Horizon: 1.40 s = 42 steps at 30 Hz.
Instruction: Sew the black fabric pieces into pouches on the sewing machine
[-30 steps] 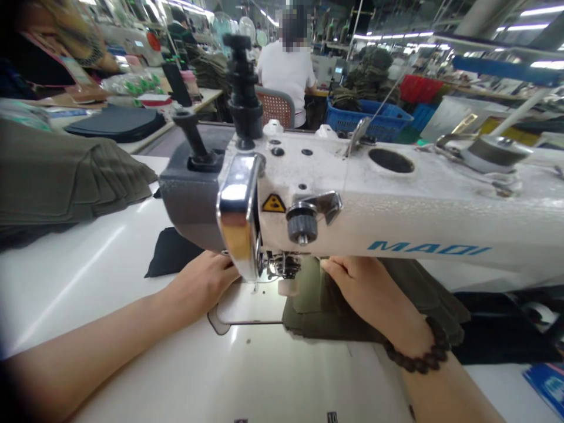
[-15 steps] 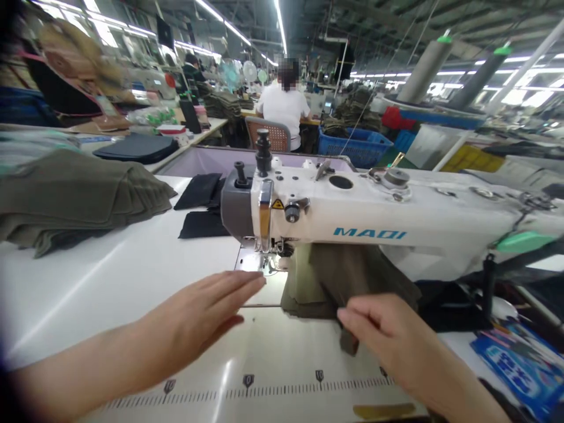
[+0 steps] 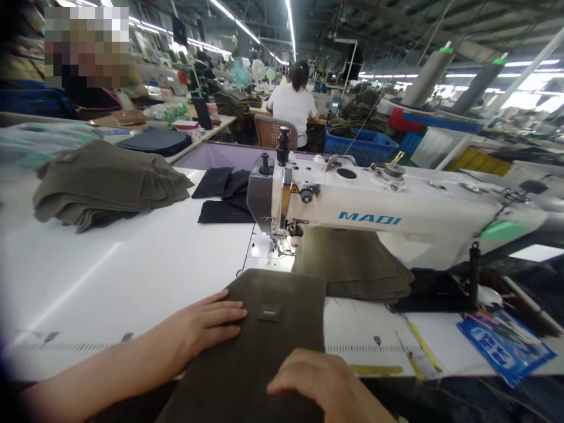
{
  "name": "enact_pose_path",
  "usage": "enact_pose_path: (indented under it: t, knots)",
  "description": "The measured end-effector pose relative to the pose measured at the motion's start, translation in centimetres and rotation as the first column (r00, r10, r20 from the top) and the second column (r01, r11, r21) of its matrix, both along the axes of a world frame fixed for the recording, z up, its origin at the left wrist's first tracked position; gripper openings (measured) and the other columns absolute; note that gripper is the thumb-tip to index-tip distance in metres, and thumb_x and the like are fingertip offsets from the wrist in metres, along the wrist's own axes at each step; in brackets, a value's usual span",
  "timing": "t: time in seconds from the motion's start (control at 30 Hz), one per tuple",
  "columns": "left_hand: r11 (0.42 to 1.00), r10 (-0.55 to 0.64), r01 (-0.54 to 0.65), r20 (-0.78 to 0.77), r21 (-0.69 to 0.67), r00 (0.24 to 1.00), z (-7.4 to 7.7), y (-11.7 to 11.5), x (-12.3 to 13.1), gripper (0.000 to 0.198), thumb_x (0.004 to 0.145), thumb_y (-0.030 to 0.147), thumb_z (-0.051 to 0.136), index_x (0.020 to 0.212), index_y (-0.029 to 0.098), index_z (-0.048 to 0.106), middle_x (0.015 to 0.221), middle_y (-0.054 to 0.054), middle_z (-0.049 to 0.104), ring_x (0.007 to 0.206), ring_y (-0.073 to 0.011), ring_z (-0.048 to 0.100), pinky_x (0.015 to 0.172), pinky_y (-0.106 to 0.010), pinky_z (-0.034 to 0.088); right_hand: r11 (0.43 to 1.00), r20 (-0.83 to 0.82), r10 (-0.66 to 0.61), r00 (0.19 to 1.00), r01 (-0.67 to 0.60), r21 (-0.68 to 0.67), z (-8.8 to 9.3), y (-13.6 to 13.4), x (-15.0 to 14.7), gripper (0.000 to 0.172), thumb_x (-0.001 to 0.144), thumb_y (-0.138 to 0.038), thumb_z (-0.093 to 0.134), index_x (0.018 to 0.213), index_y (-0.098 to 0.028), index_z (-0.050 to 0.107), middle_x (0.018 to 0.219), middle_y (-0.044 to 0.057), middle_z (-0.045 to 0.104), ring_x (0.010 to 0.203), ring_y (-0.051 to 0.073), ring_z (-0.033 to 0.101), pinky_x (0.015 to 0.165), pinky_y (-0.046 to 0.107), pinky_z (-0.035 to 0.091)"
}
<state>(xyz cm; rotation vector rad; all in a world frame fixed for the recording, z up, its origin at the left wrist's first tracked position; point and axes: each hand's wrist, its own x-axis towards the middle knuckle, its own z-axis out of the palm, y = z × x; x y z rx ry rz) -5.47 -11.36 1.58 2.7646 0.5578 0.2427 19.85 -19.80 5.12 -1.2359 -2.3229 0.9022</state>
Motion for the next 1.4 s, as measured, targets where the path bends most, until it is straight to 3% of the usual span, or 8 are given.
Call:
enact_pose_path:
  t: [0.2, 0.33, 0.57, 0.73, 0.87, 1.13, 1.27, 1.4]
  knots:
    - [0.960, 0.265, -0.252, 0.101, -0.125, 0.959, 1.4, -0.9, -3.5, 0.024, 0.082, 0.021, 0.050, 0.104, 0.023, 0.060, 0.128, -0.008, 0.048, 0.112, -0.0213, 0.049, 0.091, -0.034, 0.044, 0.914, 0.438, 0.139, 0.888, -0.285, 0.289, -3.0, 0.9, 1.1, 0.063, 0.068, -0.011, 0.059, 0.128, -0.022, 0.042, 0.131, 0.009, 0.045, 0.118, 0.026, 0.043, 0.099, 0.045, 0.034]
    - [0.975, 0.201, -0.179, 0.173, -0.132, 0.964, 2.2, -1.2, -4.0, 0.023, 0.081, 0.022, 0.051, 0.103, 0.018, 0.059, 0.127, -0.013, 0.048, 0.117, -0.0227, 0.044, 0.096, -0.037, 0.040, 0.853, 0.459, 0.111, 0.882, -0.322, 0.412, -5.0, 1.0, 0.2, 0.063, 0.061, -0.001, 0.045, 0.122, -0.017, 0.050, 0.125, 0.010, 0.051, 0.115, 0.028, 0.046, 0.097, 0.053, 0.033]
    - [0.962, 0.271, -0.270, -0.046, 0.031, 0.962, 0.8, 0.0, -6.5, 0.049, 0.074, 0.002, 0.040, 0.116, 0.026, 0.051, 0.136, -0.006, 0.039, 0.128, -0.0245, 0.030, 0.104, -0.058, 0.013, 0.954, -0.004, -0.089, 0.996, 0.086, 0.288, -4.5, 2.1, -1.0, 0.043, 0.069, -0.005, 0.038, 0.102, -0.021, 0.061, 0.106, 0.005, 0.063, 0.103, 0.018, 0.056, 0.096, 0.037, 0.041]
    - [0.927, 0.308, -0.294, 0.026, -0.235, 0.951, 0.7, -0.5, -6.1, 0.039, 0.079, 0.008, 0.041, 0.111, 0.023, 0.055, 0.130, -0.006, 0.046, 0.114, -0.0175, 0.048, 0.094, -0.031, 0.043, 0.937, -0.215, -0.318, 0.923, 0.340, 0.073, -4.1, 4.0, -2.6, 0.022, 0.082, -0.019, 0.041, 0.086, -0.020, 0.062, 0.096, 0.006, 0.064, 0.090, 0.019, 0.060, 0.078, 0.027, 0.048]
    - [0.760, 0.589, -0.539, 0.033, -0.362, 0.808, 0.2, -0.5, -5.6, 0.022, 0.083, 0.019, 0.042, 0.090, 0.019, 0.062, 0.096, -0.004, 0.065, 0.088, -0.0175, 0.061, 0.081, -0.031, 0.049, 0.884, -0.173, -0.466, 0.868, 0.463, -0.058, -4.3, 4.7, -3.1, 0.023, 0.085, -0.033, 0.043, 0.080, -0.019, 0.061, 0.078, 0.005, 0.065, 0.081, 0.021, 0.061, 0.069, 0.028, 0.050]
    - [0.593, 0.787, -0.705, 0.098, -0.389, 0.609, -0.6, -1.0, -5.2, 0.049, 0.083, 0.029, 0.045, 0.129, 0.019, 0.032, 0.082, -0.002, 0.065, 0.074, -0.0185, 0.064, 0.066, -0.029, 0.052, 0.795, -0.367, -0.605, 0.706, 0.556, -0.241, -6.5, 3.6, -4.0, 0.052, 0.084, -0.031, 0.048, 0.127, -0.019, 0.023, 0.076, 0.003, 0.065, 0.067, 0.017, 0.063, 0.065, 0.028, 0.052]
    - [0.637, 0.771, -0.740, 0.205, -0.216, 0.603, -1.8, -1.4, -5.6, 0.058, 0.087, 0.030, 0.039, 0.138, 0.018, 0.013, 0.090, -0.007, 0.065, 0.082, -0.0203, 0.065, 0.070, -0.030, 0.053, 0.783, -0.230, -0.616, 0.753, 0.619, -0.071, -6.2, 3.4, -3.8, 0.024, 0.083, -0.031, 0.050, 0.103, -0.019, 0.048, 0.060, -0.002, 0.057, 0.049, 0.013, 0.055, 0.050, 0.021, 0.047]
    - [0.759, 0.646, -0.647, 0.199, -0.068, 0.737, -1.8, -1.4, -6.0, 0.039, 0.088, 0.028, 0.038, 0.127, 0.023, 0.043, 0.106, -0.009, 0.061, 0.094, -0.0201, 0.061, 0.078, -0.026, 0.051, 0.840, -0.147, -0.535, 0.832, 0.543, 0.015, -5.4, 3.7, -3.6, 0.018, 0.084, -0.029, 0.047, 0.086, -0.020, 0.062, 0.079, 0.005, 0.065, 0.072, 0.018, 0.062, 0.065, 0.026, 0.049]
